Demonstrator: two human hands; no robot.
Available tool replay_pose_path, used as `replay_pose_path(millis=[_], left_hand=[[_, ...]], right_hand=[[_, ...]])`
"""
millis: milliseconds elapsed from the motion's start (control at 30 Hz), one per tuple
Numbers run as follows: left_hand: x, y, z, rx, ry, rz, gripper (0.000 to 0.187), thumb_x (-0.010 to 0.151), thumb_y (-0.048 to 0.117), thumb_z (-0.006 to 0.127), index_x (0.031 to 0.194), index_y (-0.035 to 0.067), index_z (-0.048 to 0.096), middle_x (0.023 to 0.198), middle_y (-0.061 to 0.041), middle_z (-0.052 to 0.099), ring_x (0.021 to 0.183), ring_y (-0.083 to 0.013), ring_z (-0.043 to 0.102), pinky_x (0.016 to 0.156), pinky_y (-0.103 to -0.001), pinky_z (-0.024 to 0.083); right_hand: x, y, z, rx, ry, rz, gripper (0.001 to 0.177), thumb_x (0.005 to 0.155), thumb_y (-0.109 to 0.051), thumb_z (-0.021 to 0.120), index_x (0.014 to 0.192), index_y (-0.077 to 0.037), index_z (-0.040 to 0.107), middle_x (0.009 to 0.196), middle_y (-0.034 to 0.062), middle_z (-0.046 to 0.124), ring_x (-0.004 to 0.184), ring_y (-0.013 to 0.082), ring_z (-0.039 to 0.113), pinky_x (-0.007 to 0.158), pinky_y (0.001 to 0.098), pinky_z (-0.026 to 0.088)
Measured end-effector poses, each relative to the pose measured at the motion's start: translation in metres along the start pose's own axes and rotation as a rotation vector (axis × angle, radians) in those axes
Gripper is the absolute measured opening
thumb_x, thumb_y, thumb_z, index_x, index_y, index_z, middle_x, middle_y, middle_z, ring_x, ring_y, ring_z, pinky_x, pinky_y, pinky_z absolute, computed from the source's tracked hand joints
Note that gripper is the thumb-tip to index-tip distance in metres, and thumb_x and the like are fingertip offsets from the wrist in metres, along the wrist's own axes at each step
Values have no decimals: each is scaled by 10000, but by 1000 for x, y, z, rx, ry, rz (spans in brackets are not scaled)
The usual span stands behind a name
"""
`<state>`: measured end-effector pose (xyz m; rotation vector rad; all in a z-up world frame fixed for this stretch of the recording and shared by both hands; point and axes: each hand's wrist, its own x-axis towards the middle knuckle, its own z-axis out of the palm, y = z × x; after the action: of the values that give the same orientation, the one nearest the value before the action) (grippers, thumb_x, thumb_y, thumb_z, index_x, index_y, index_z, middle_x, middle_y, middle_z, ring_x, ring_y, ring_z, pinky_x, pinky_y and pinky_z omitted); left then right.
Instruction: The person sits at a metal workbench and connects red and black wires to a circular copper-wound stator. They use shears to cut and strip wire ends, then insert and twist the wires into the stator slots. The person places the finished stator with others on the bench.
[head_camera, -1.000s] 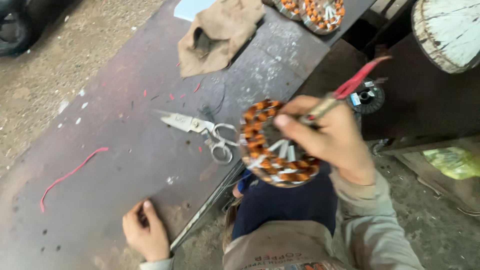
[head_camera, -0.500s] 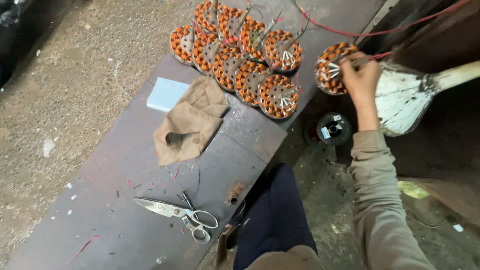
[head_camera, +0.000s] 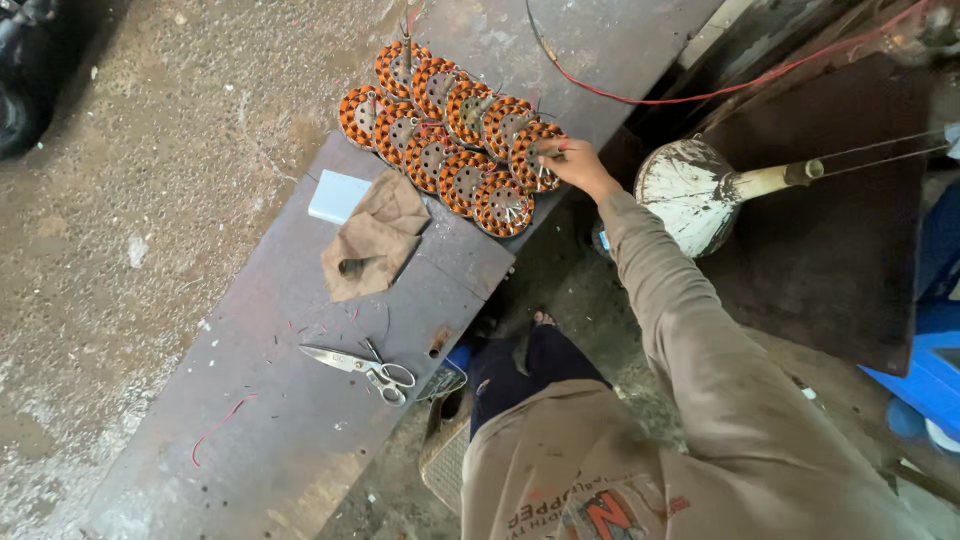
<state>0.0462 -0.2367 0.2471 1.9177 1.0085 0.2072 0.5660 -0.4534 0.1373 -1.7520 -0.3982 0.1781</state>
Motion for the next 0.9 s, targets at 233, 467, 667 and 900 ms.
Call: replay_pose_path(millis=[233,467,667,900], left_hand=[[-16,94,-26,81,-421,-161,231,955,183,631,1098,13,694,970,-149,742,891,-290,712,831,-410,580],[11,2,10,120,-502,-167,253,935,209,652,1108,34,707,978,-120,766,868,-258,720,797,-387,588],[54,6,32,156,-474,-76,273,919,232,670,1117,51,719,984,-95,786,848,-229,727,768,-367,594],[65,58,113,56,-246,-211,255,938,233,738,1105,50,679,982,-69,752,852,-177,716,746,-326,575]], right_hand=[[-3,-33,-12,-69,92,198,315,925,-307,793,1115,-61,742,928,30,756,803,101,685,724,287,541],[-9,-103,12,-117,239,205,341,915,-348,789,1084,-54,753,925,48,765,809,113,680,737,289,544],[-6,-134,-5,-103,82,23,306,973,-276,751,1164,-37,732,1158,75,738,930,128,673,829,301,536],[21,-121,-68,-168,-324,54,634,803,-139,746,1405,-145,547,1185,112,676,1046,233,667,896,351,545]])
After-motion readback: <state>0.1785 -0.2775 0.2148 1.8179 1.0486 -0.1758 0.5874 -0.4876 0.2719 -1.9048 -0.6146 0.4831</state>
